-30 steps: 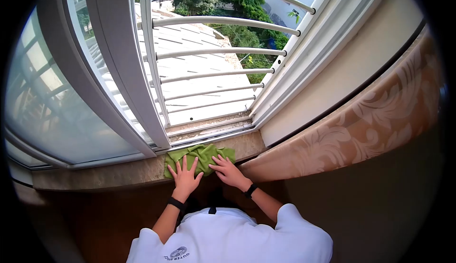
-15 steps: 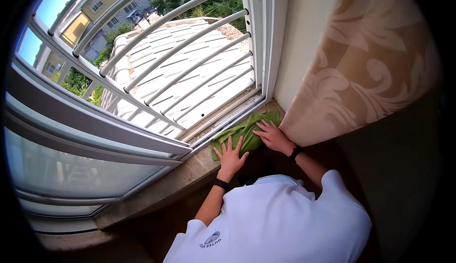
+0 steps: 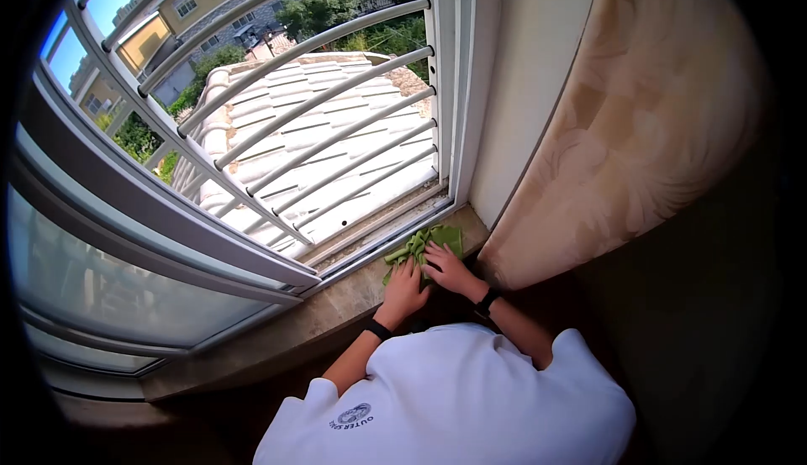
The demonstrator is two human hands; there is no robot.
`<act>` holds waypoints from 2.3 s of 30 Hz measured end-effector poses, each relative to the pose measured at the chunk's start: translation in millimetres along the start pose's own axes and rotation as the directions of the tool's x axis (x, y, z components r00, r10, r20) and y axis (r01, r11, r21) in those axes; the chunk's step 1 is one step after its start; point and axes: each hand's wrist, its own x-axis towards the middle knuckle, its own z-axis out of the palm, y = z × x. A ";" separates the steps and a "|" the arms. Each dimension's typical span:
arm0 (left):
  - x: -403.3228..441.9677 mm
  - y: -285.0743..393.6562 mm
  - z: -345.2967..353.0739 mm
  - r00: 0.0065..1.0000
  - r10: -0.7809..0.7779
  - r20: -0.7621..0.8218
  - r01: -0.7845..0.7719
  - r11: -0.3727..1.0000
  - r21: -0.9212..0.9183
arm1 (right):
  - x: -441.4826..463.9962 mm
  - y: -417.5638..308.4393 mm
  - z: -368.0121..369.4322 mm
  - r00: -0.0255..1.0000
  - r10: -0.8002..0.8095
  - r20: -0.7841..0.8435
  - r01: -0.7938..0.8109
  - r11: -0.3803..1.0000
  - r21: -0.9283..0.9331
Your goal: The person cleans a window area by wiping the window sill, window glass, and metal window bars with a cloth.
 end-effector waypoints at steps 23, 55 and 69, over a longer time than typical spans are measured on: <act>112.3 -4.2 -414.8 0.469 0.298 -0.831 0.244 0.861 0.446 | 283.2 -311.8 -211.1 0.415 -0.758 -0.503 0.522 0.651 -0.551; 144.9 -5.7 -429.5 0.596 0.032 -0.802 0.450 0.814 0.367 | 333.3 -300.0 -270.7 0.564 -0.703 -0.433 0.220 0.634 -0.742; 119.5 -15.5 -423.2 0.542 0.299 -0.786 0.381 0.746 0.546 | 325.7 -280.6 -264.8 0.408 -0.684 -0.605 0.444 0.728 -0.523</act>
